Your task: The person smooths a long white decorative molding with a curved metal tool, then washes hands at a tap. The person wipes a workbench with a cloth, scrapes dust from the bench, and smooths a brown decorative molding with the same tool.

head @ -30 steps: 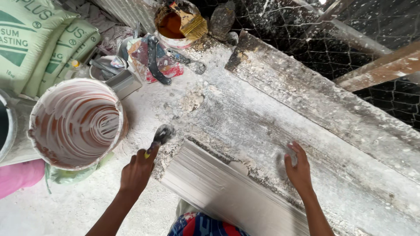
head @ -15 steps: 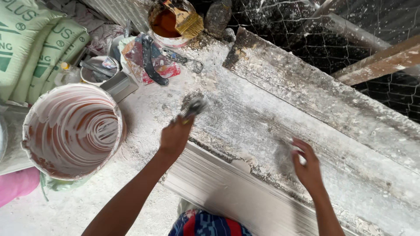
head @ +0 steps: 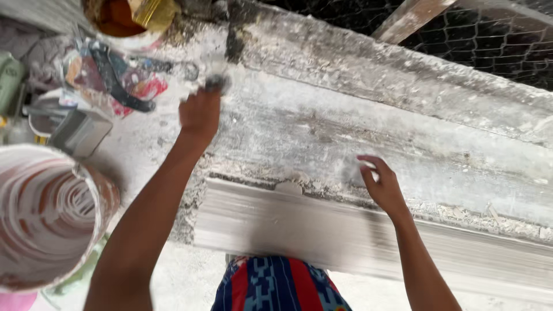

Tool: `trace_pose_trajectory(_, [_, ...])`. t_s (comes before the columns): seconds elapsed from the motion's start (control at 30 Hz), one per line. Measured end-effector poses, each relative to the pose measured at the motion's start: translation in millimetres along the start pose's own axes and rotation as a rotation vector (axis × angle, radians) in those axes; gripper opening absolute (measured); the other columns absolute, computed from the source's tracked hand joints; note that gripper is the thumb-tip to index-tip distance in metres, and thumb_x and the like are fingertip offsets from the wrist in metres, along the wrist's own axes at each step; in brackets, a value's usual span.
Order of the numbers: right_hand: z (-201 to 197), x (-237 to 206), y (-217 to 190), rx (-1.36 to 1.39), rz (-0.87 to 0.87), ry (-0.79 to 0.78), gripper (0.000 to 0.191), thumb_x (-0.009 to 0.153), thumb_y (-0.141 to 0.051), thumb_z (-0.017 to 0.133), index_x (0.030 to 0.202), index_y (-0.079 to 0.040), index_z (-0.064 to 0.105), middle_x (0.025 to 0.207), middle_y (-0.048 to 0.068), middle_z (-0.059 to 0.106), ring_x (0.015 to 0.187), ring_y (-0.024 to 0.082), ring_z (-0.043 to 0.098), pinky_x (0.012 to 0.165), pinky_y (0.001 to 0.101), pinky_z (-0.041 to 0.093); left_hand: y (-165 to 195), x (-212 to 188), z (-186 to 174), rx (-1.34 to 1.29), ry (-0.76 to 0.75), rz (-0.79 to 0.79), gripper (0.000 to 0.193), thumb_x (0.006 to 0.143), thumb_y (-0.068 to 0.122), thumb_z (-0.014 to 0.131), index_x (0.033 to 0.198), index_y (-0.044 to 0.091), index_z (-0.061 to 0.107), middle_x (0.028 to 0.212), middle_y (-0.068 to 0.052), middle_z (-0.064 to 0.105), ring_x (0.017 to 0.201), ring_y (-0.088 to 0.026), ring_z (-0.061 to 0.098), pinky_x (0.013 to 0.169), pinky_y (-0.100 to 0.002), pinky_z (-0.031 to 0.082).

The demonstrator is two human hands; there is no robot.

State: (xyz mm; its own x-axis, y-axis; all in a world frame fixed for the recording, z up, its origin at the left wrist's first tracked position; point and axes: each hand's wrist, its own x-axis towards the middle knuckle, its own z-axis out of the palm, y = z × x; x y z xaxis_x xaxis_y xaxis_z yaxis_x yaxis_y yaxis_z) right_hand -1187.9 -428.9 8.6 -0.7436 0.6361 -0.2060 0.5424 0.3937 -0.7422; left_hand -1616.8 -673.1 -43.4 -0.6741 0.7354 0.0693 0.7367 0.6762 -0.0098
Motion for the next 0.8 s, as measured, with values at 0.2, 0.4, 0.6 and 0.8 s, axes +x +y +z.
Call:
trace_pose_trajectory(0.2, [-14.3, -46.7, 46.7, 0.088, 0.273, 0.140, 0.032, 0.104, -0.019, 0.056, 0.132, -0.005, 0.062, 0.133, 0.009, 0.068, 0.105, 0.020, 0.069, 0.079, 0.0333, 0.056, 17.2, -80.7, -55.2, -0.069, -0.130, 0.307, 0.052, 0.090, -0.002, 0.061, 0.141, 0.003, 0.054, 0.119, -0.023, 0.064, 0.085, -0.034, 0.071, 0.058, -0.043, 0.062])
trace_pose_trajectory(0.4, [-15.7, -91.4, 72.0, 0.145, 0.247, 0.258, 0.030, 0.105, -0.014, 0.054, 0.132, -0.005, 0.064, 0.129, 0.011, 0.070, 0.104, 0.022, 0.069, 0.086, 0.0336, 0.057, 92.7, -87.1, -57.9, -0.105, -0.304, 0.764, 0.067, 0.081, -0.005, 0.066, 0.144, 0.013, 0.052, 0.118, -0.019, 0.062, 0.084, -0.029, 0.069, 0.063, -0.040, 0.060])
trace_pose_trajectory(0.6, [-14.7, -158.2, 89.7, 0.194, 0.435, 0.367, 0.030, 0.103, -0.018, 0.054, 0.129, -0.007, 0.066, 0.127, 0.008, 0.071, 0.093, 0.019, 0.073, 0.081, 0.0336, 0.062, 233.0, -87.7, -38.5, -0.192, -0.301, 1.083, 0.063, 0.081, -0.004, 0.067, 0.140, 0.015, 0.055, 0.126, -0.018, 0.060, 0.085, -0.029, 0.071, 0.059, -0.038, 0.060])
trace_pose_trajectory(0.8, [-46.9, -238.2, 123.4, 0.347, 0.375, 0.559, 0.028, 0.107, -0.017, 0.053, 0.128, -0.004, 0.066, 0.129, 0.010, 0.071, 0.104, 0.018, 0.070, 0.087, 0.0337, 0.058, 346.8, -81.2, -29.3, 0.043, -0.400, 1.163, 0.037, 0.098, 0.011, 0.057, 0.134, 0.021, 0.058, 0.129, -0.010, 0.062, 0.096, -0.028, 0.072, 0.074, -0.041, 0.060])
